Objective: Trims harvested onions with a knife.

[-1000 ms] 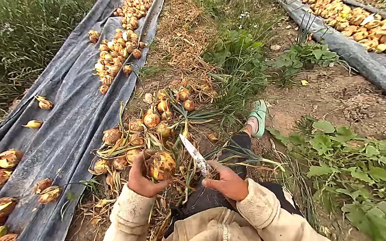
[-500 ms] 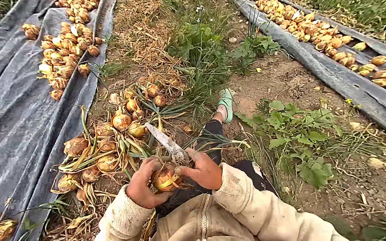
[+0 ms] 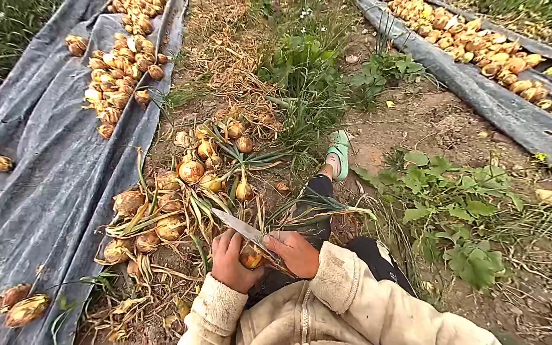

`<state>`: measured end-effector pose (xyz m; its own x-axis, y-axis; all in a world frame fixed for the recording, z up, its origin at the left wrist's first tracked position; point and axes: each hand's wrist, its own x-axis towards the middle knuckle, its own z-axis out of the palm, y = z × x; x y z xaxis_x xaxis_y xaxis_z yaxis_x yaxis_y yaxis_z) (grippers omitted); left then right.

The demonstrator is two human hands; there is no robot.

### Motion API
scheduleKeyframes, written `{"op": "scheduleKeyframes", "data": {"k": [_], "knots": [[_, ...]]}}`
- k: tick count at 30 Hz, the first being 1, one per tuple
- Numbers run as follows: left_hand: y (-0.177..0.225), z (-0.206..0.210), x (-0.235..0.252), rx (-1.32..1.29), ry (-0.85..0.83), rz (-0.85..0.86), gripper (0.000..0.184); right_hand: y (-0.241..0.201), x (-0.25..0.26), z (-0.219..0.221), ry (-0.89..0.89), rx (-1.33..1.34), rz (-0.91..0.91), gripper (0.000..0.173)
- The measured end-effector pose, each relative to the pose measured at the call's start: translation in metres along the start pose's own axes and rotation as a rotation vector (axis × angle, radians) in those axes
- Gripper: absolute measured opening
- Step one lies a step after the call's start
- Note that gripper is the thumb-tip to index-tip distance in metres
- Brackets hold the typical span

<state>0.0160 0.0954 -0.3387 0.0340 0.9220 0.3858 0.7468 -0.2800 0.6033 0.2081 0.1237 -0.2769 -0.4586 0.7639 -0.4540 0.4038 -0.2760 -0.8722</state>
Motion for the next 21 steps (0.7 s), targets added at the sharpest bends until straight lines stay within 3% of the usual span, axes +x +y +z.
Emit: {"op": "scheduleKeyframes", "data": {"k": [3,5,9,13,16,19,21], "knots": [[-0.013,-0.024,0.014,-0.154,0.025,-0.539,0.094,0.011,-0.012,-0.007,-0.01,0.007,0.09,0.041],[-0.026,-0.041,0.026,-0.415,0.222,-0.719,0.103,0.024,-0.009,-0.016,-0.02,-0.165,0.112,0.044],[-0.035,-0.044,0.028,-0.902,0.531,-0.64,0.107,0.029,0.01,-0.01,-0.25,-0.518,0.208,0.056],[0.006,-0.025,0.015,-1.06,0.657,-0.696,0.102,0.001,0.035,0.005,-0.184,-0.361,0.143,0.057],[0.011,-0.012,-0.007,-1.043,0.573,-0.769,0.102,-0.011,0.049,0.004,-0.086,-0.076,0.169,0.053],[0.002,-0.008,-0.027,-1.141,0.41,-0.899,0.101,-0.011,0.051,0.008,-0.127,0.093,0.191,0.052],[-0.007,-0.008,-0.038,-1.094,0.262,-0.834,0.107,-0.005,0.051,0.013,-0.125,0.137,0.194,0.048]]}}
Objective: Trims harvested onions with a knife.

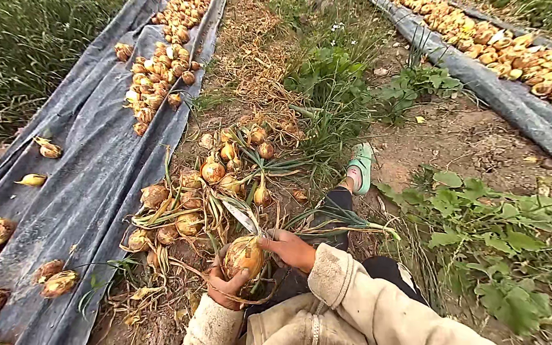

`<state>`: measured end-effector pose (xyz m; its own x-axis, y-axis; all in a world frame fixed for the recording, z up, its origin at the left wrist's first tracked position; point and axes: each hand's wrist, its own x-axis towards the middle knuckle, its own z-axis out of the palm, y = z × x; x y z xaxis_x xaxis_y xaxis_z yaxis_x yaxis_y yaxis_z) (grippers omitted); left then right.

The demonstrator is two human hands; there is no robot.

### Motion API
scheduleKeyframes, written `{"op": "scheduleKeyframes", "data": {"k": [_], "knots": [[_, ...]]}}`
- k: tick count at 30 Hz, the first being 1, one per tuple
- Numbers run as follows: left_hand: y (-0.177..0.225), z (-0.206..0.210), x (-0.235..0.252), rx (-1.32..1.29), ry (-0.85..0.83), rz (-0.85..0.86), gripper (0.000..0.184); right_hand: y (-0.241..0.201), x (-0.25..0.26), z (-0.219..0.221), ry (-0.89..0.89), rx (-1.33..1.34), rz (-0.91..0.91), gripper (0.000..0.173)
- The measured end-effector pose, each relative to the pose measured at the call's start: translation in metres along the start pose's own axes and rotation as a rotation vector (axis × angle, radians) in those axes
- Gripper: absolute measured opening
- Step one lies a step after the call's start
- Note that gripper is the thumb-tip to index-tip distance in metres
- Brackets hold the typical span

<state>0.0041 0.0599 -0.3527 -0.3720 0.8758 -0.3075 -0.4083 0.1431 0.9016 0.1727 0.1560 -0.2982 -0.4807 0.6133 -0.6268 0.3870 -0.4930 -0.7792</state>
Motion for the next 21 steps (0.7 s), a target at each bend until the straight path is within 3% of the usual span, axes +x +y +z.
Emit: {"op": "scheduleKeyframes", "data": {"k": [3,5,9,12,14,16,17,18,19,20,21], "knots": [[0.001,-0.015,0.005,0.383,-0.261,0.073,0.11,0.01,0.002,0.0,-0.021,-0.019,0.039,0.045],[0.009,-0.014,0.007,0.705,-0.324,0.018,0.114,0.017,0.004,0.001,-0.05,-0.11,0.05,0.048],[0.015,-0.003,0.007,1.012,-0.272,-0.046,0.113,0.023,0.005,-0.002,-0.11,-0.317,0.033,0.05],[0.009,-0.01,0.02,1.09,-0.162,-0.172,0.107,0.023,-0.006,-0.001,-0.283,-0.495,-0.001,0.055],[0.001,-0.035,0.032,0.95,0.027,-0.253,0.104,0.023,-0.014,0.003,-0.378,-0.559,-0.052,0.055],[-0.004,-0.075,0.05,0.625,0.29,-0.16,0.1,0.024,-0.013,-0.004,-0.294,-0.535,-0.084,0.054],[0.002,-0.093,0.056,0.372,0.418,-0.063,0.09,0.026,-0.011,-0.011,-0.224,-0.494,-0.082,0.052],[0.013,-0.109,0.062,0.092,0.509,0.072,0.067,0.028,-0.011,-0.018,-0.158,-0.443,-0.071,0.05],[0.036,-0.117,0.066,-0.17,0.537,0.202,0.036,0.03,-0.012,-0.025,-0.107,-0.378,-0.053,0.048],[0.062,-0.12,0.07,-0.387,0.507,0.324,0.02,0.034,-0.013,-0.03,-0.058,-0.305,-0.039,0.045],[0.086,-0.122,0.075,-0.497,0.439,0.403,0.031,0.038,-0.015,-0.034,-0.019,-0.231,-0.03,0.042]]}}
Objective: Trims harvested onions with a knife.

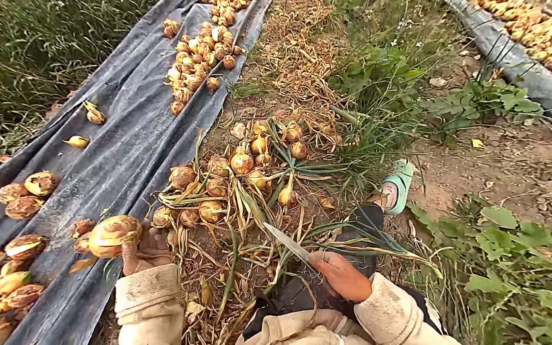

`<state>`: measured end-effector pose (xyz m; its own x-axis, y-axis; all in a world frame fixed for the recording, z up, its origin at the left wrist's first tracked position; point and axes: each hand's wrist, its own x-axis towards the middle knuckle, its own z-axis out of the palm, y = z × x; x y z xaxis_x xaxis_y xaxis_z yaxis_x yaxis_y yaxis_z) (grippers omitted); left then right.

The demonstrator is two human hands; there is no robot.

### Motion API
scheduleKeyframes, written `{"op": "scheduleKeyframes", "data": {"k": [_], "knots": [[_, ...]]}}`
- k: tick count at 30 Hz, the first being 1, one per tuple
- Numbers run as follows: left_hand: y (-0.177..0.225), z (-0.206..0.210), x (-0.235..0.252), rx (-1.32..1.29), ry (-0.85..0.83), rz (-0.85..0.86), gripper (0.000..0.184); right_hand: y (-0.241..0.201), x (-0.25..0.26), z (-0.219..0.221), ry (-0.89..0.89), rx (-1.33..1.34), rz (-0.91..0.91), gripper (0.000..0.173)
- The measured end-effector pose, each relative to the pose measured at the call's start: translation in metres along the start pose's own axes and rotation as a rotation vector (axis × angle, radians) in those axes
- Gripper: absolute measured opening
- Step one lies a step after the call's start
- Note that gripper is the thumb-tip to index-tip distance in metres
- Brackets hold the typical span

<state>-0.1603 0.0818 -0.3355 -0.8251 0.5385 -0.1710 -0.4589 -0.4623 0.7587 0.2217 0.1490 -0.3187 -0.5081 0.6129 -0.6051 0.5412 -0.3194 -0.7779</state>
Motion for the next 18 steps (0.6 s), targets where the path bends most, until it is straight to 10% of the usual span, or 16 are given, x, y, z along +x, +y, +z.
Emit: {"op": "scheduleKeyframes", "data": {"k": [3,6,10,15,18], "knots": [[-0.004,0.025,0.022,0.263,-0.098,-0.096,0.032,0.018,-0.005,0.003,0.065,0.133,0.039,0.038],[-0.074,0.039,0.045,0.633,0.108,-0.395,0.041,0.027,-0.007,0.011,0.077,0.162,0.036,0.037],[-0.158,0.02,0.078,1.06,0.216,-0.355,0.071,0.029,-0.015,0.01,0.082,0.117,0.027,0.039],[-0.175,0.021,0.091,1.886,-0.223,-0.319,0.055,0.034,-0.015,0.009,0.103,0.126,0.058,0.038],[-0.16,0.009,0.087,1.821,-0.395,-0.312,0.045,0.034,-0.011,0.013,0.057,0.115,0.063,0.038]]}}
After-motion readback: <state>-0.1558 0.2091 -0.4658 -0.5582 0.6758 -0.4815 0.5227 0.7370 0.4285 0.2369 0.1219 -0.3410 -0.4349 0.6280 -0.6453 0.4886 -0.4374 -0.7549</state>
